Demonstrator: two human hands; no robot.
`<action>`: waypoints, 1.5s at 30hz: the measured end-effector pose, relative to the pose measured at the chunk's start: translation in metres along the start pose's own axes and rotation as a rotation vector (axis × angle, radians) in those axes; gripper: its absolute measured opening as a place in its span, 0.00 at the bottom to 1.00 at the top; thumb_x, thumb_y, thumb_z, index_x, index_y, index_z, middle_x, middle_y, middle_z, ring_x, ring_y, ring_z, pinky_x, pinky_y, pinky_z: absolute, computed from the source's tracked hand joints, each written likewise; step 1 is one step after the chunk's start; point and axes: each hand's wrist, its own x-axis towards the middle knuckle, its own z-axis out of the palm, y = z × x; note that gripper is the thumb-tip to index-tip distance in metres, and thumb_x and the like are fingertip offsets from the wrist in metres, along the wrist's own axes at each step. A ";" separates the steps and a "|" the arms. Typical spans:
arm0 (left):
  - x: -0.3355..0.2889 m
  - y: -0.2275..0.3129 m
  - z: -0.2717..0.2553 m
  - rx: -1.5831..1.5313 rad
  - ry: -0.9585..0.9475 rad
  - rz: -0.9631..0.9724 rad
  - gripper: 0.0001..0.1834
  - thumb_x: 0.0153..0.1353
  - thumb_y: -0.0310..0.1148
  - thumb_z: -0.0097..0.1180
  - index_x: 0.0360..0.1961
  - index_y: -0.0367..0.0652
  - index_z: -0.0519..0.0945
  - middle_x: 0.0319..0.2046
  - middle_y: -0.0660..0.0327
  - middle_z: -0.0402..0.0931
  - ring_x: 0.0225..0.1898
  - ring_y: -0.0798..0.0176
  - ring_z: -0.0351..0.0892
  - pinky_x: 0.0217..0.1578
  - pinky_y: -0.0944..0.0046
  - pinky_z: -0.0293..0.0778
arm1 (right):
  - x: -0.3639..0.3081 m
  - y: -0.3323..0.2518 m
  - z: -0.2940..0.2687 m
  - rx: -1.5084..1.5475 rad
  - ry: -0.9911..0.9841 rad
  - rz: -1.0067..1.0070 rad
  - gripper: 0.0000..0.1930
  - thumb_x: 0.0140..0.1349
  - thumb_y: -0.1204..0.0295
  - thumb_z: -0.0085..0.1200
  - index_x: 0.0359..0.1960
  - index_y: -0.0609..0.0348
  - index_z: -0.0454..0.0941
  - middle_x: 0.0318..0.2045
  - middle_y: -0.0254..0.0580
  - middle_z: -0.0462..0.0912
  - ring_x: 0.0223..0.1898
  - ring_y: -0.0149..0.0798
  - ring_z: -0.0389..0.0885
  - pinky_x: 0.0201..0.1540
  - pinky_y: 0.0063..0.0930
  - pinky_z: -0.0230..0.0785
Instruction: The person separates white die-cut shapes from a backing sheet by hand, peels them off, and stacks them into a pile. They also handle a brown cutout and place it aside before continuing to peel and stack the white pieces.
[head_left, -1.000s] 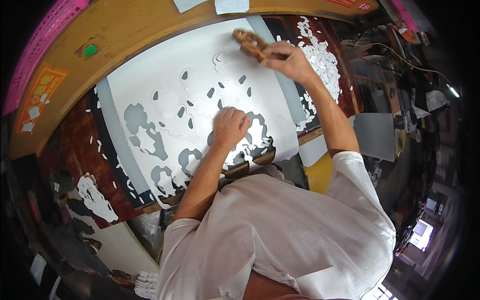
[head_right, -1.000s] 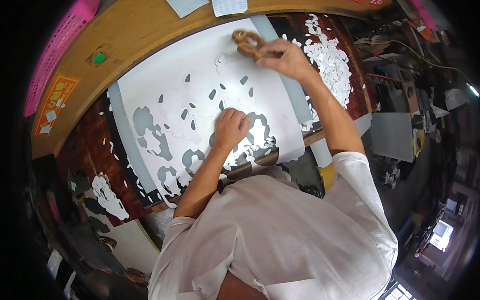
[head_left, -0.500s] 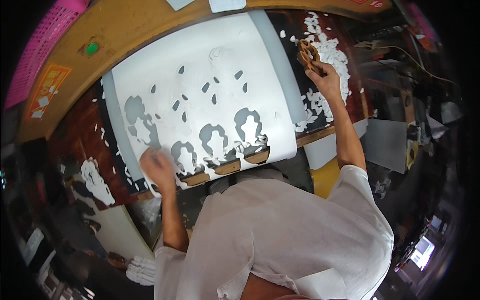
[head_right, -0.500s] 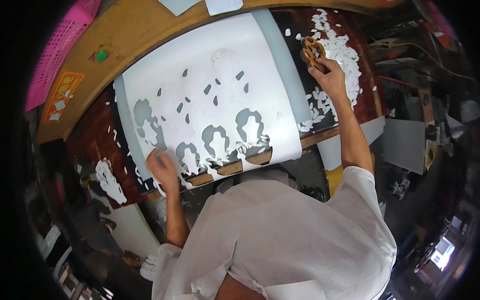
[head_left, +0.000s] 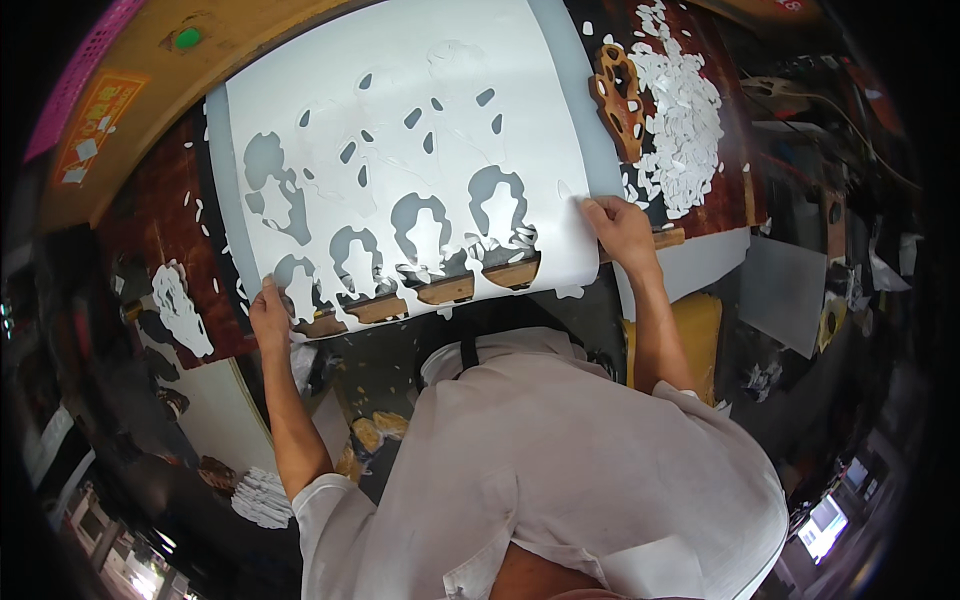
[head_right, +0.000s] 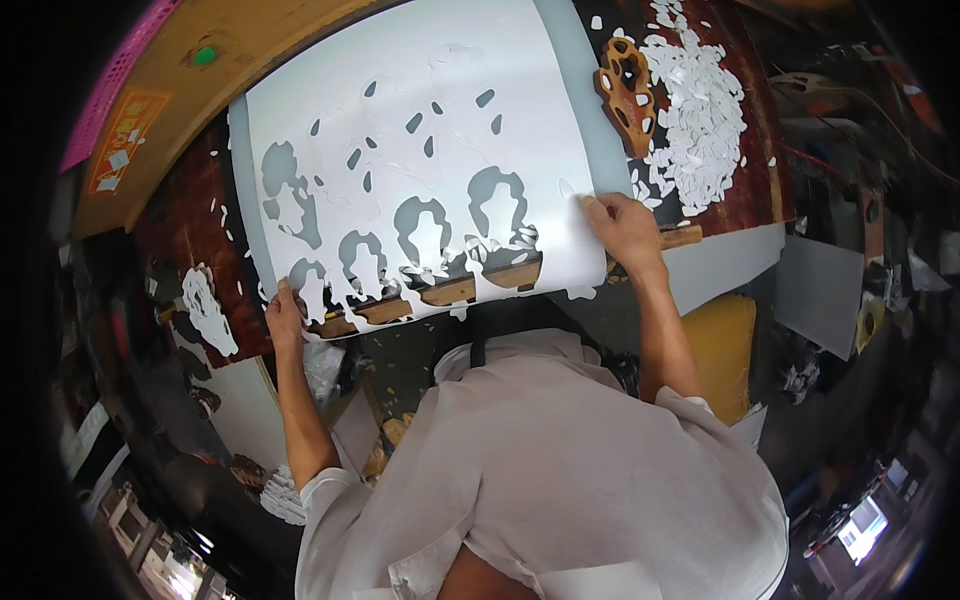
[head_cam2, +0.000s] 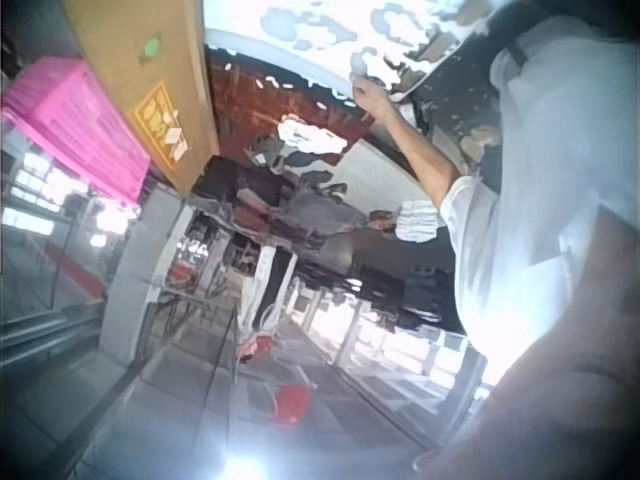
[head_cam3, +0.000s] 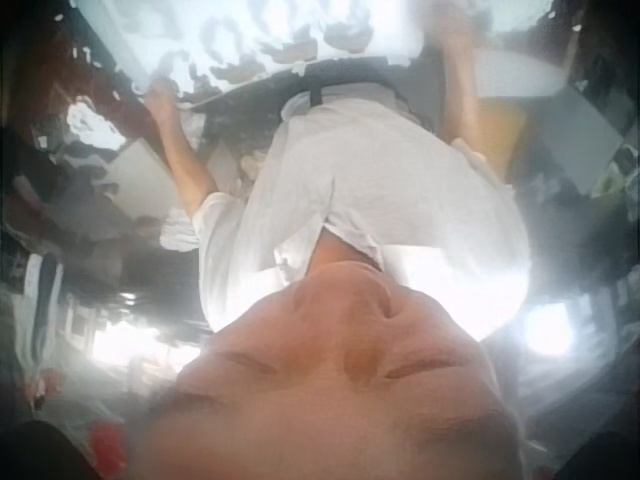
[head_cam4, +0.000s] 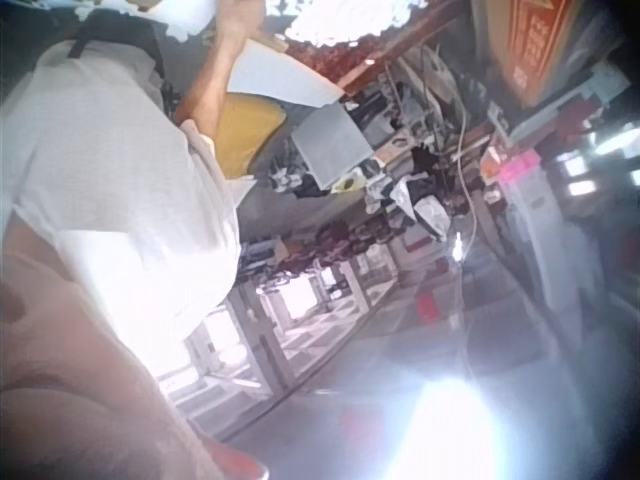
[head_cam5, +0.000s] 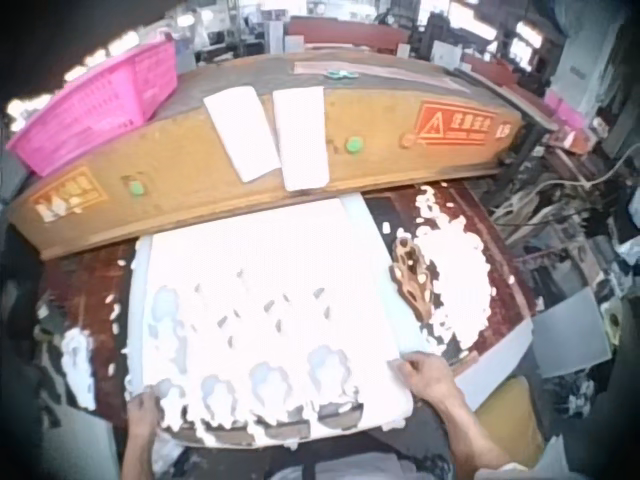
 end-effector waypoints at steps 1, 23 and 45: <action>0.005 -0.002 0.001 -0.018 -0.031 0.030 0.28 0.76 0.55 0.51 0.23 0.45 0.76 0.14 0.69 0.70 0.15 0.75 0.64 0.17 0.69 0.58 | 0.000 0.001 0.008 0.063 0.006 0.048 0.23 0.65 0.50 0.62 0.41 0.63 0.88 0.27 0.49 0.87 0.31 0.43 0.87 0.38 0.34 0.79; -0.074 0.027 -0.056 0.023 0.072 0.171 0.17 0.72 0.39 0.57 0.50 0.34 0.82 0.33 0.56 0.84 0.34 0.62 0.86 0.33 0.59 0.80 | -0.048 -0.052 0.010 -0.557 0.205 -0.360 0.09 0.57 0.75 0.62 0.39 0.57 0.88 0.39 0.49 0.87 0.44 0.54 0.84 0.51 0.46 0.76; -0.149 0.082 0.073 -0.719 -0.205 -0.480 0.13 0.73 0.39 0.59 0.45 0.39 0.80 0.36 0.62 0.84 0.35 0.70 0.86 0.22 0.70 0.81 | 0.010 -0.204 0.204 -0.054 -0.698 -1.332 0.24 0.54 0.74 0.61 0.56 0.59 0.82 0.60 0.42 0.80 0.70 0.48 0.68 0.71 0.44 0.63</action>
